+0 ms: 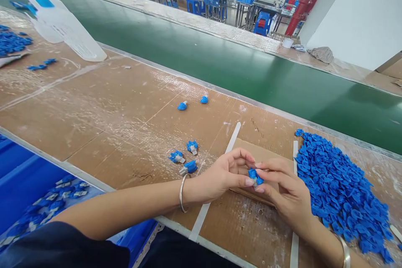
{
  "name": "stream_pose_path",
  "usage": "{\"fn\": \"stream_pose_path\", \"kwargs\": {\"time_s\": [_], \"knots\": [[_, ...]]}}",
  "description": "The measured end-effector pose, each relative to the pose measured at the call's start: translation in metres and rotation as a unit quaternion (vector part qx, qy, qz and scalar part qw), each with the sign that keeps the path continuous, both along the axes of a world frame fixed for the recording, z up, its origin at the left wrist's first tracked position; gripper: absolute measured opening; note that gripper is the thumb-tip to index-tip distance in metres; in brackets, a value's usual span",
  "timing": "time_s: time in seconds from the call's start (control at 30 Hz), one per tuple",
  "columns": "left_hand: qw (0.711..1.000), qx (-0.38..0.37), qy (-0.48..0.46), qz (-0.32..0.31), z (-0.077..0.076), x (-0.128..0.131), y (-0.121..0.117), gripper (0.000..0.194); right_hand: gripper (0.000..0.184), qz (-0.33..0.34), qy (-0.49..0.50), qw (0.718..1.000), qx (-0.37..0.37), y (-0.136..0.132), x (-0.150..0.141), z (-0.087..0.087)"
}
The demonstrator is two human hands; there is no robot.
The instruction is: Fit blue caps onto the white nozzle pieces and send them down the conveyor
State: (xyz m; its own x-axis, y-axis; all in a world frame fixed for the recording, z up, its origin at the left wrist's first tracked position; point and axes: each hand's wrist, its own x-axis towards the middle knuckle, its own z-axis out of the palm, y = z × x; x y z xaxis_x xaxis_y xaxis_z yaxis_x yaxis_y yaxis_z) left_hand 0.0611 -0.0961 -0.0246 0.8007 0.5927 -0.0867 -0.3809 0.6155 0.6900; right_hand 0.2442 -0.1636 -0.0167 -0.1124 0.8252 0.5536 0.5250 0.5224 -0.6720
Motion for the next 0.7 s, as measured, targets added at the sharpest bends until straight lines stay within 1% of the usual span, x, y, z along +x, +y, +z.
{"fn": "stream_pose_path", "kwargs": {"time_s": [0.07, 0.13, 0.2, 0.23, 0.27, 0.3, 0.33, 0.37, 0.4, 0.43, 0.47, 0.5, 0.53, 0.57, 0.6, 0.63, 0.67, 0.7], "knots": [[1.0, -0.01, 0.013, 0.008, 0.002, -0.001, -0.001, 0.036, 0.042, -0.003, -0.073, 0.996, 0.051, -0.004, 0.0, -0.005], [0.999, -0.011, 0.029, 0.022, 0.004, -0.002, -0.001, 0.038, 0.057, 0.001, -0.13, 0.989, 0.073, -0.008, -0.003, -0.009], [0.999, 0.0, 0.042, 0.033, 0.007, -0.003, 0.001, 0.039, 0.063, 0.006, -0.161, 0.984, 0.074, -0.009, -0.007, -0.01], [0.998, 0.016, 0.046, 0.036, 0.009, -0.005, 0.002, 0.038, 0.064, 0.012, -0.17, 0.983, 0.074, -0.008, -0.007, -0.008], [0.997, 0.048, 0.048, 0.036, 0.011, -0.006, 0.005, 0.036, 0.063, 0.021, -0.177, 0.981, 0.075, -0.006, -0.006, -0.006], [0.993, 0.1, 0.055, 0.038, 0.013, -0.008, 0.008, 0.033, 0.06, 0.029, -0.186, 0.979, 0.08, -0.002, -0.003, -0.003], [0.98, 0.176, 0.077, 0.043, 0.016, -0.011, 0.013, 0.03, 0.055, 0.027, -0.197, 0.977, 0.081, 0.003, 0.005, 0.001], [0.952, 0.277, 0.116, 0.055, 0.018, -0.014, 0.018, 0.025, 0.048, 0.008, -0.208, 0.975, 0.077, 0.009, 0.016, 0.004], [0.901, 0.391, 0.174, 0.074, 0.019, -0.018, 0.025, 0.02, 0.04, -0.027, -0.222, 0.972, 0.068, 0.015, 0.03, 0.006], [0.825, 0.502, 0.244, 0.093, 0.02, -0.021, 0.032, 0.017, 0.033, -0.09, -0.231, 0.968, 0.044, 0.023, 0.048, 0.007], [0.731, 0.595, 0.318, 0.103, 0.019, -0.024, 0.039, 0.02, 0.029, -0.162, -0.241, 0.956, 0.026, 0.03, 0.068, 0.007], [0.636, 0.662, 0.385, 0.098, 0.018, -0.027, 0.046, 0.025, 0.03, -0.219, -0.259, 0.941, 0.0, 0.038, 0.089, 0.005], [0.553, 0.705, 0.438, 0.077, 0.016, -0.029, 0.053, 0.03, 0.032, -0.247, -0.288, 0.925, -0.013, 0.045, 0.109, 0.001], [0.491, 0.727, 0.477, 0.05, 0.014, -0.031, 0.059, 0.032, 0.035, -0.236, -0.335, 0.912, -0.024, 0.053, 0.127, -0.003], [0.451, 0.737, 0.503, 0.021, 0.013, -0.033, 0.064, 0.032, 0.035, -0.222, -0.352, 0.909, -0.029, 0.061, 0.143, -0.008], [0.431, 0.738, 0.519, -0.001, 0.013, -0.035, 0.068, 0.029, 0.034, -0.207, -0.365, 0.907, -0.031, 0.069, 0.154, -0.014], [0.427, 0.736, 0.526, -0.015, 0.014, -0.037, 0.072, 0.024, 0.033, -0.189, -0.379, 0.905, -0.033, 0.076, 0.163, -0.018], [0.436, 0.728, 0.528, -0.026, 0.016, -0.04, 0.075, 0.02, 0.032, -0.175, -0.388, 0.905, -0.033, 0.083, 0.168, -0.022]]}}
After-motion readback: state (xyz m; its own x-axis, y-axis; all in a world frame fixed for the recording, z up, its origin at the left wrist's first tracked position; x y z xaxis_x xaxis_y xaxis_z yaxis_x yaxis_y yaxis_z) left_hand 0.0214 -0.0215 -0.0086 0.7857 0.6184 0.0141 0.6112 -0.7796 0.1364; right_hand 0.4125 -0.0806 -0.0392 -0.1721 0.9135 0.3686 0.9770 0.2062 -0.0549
